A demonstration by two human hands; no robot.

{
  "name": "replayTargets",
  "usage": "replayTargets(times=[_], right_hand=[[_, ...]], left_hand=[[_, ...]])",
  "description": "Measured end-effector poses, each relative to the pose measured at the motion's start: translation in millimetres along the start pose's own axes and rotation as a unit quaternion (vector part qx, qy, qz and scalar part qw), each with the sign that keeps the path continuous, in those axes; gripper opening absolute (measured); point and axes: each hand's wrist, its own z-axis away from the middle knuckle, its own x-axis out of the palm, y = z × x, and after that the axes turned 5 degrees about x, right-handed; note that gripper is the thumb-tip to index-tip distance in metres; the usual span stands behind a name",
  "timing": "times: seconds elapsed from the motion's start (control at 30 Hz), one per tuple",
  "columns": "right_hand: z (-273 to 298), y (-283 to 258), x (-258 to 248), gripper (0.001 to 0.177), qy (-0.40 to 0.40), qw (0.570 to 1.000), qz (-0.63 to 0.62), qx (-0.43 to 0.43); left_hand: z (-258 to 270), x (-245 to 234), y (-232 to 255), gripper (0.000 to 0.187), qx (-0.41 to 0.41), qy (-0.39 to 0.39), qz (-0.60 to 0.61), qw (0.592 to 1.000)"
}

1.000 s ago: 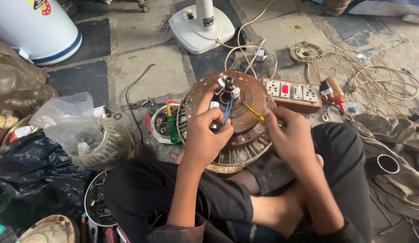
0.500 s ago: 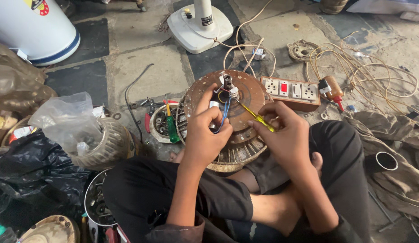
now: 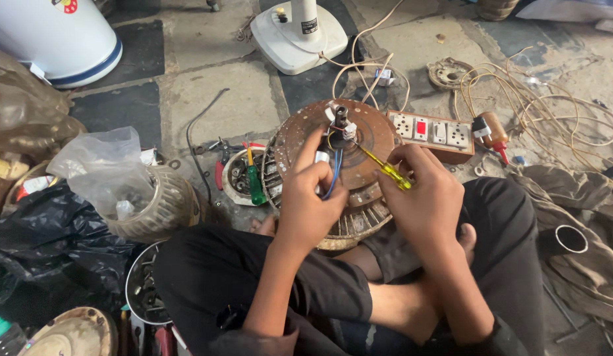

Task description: The person sits on the floor and works on a circular electrical component, likely a fan motor, using a screwdriver to tighten connections and handling yellow wires. They connect the wires to a power strip and manipulate the component's internal wiring.

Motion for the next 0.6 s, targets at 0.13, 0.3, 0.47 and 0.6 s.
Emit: replayTargets(times=[0.13,0.3,0.47,0.6], right_hand=[[0,12,4,0.035,-0.014,1.000,-0.012,0.018],[15,24,4,0.025,-0.021,0.977,-0.201,0.066],[34,20,19,0.019,-0.108,0.801,-0.477,0.345],[33,6,31,0.016,-0.089,0.750,-0.546,0.362]], left_hand=[[4,-1,5,0.028,0.022,-0.009,0.004,1.000],[4,-4,11,0.021,0.015,-0.026,0.000,1.000],[8,4,15,0.015,0.024,-0.027,-0.015,0.999],[5,6,16,0.014,0.039,-0.015,-0.023,0.999]])
